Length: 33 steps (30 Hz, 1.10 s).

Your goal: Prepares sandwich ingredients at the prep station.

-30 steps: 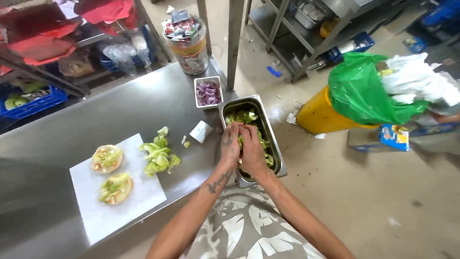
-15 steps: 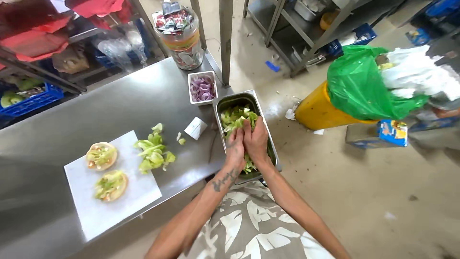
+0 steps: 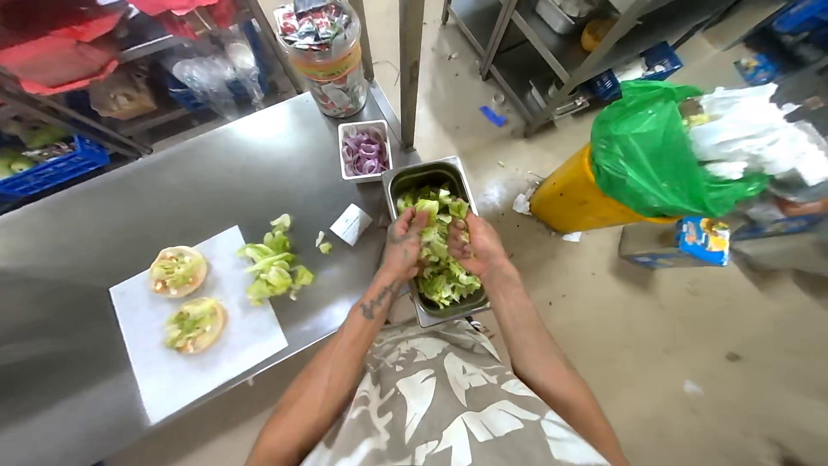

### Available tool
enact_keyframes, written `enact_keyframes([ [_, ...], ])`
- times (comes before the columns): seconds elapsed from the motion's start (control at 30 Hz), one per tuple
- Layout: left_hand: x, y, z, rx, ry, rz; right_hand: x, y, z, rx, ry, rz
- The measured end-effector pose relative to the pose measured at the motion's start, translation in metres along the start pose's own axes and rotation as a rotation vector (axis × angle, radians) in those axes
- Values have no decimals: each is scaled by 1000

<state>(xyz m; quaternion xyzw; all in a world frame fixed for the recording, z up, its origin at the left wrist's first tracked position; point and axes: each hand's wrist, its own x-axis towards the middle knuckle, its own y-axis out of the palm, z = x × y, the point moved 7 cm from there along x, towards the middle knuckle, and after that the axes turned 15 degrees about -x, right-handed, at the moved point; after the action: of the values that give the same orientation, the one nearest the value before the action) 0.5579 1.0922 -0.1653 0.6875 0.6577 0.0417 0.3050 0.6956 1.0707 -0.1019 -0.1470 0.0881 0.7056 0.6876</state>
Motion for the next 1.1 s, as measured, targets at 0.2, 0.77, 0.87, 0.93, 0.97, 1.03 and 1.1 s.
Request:
enact_keyframes([
  [0.2, -9, 11, -11, 560, 72, 265, 23, -4, -35, -716, -100, -78],
  [0.77, -16, 8, -49, 1121, 88, 256, -8, -21, -36, -1058, -109, -105],
  [0.87, -18, -32, -95, 1113, 129, 211, -20, -21, -31, -1055, -196, -184],
  [0.93, -11, -93, -131, 1191, 118, 93, -32, -22, -25, -1039, -223, -233],
  [0.97, -3, -132, -145, 1239, 89, 22, -39, -20, -21, -1022, -236, -253],
  [1.03, 16, -212, -159, 1316, 8, -105, -51, -2, -9, -971, -324, -249],
  [1.1, 33, -270, -156, 1361, -57, -85, -57, 42, 0, -968, -430, -111],
])
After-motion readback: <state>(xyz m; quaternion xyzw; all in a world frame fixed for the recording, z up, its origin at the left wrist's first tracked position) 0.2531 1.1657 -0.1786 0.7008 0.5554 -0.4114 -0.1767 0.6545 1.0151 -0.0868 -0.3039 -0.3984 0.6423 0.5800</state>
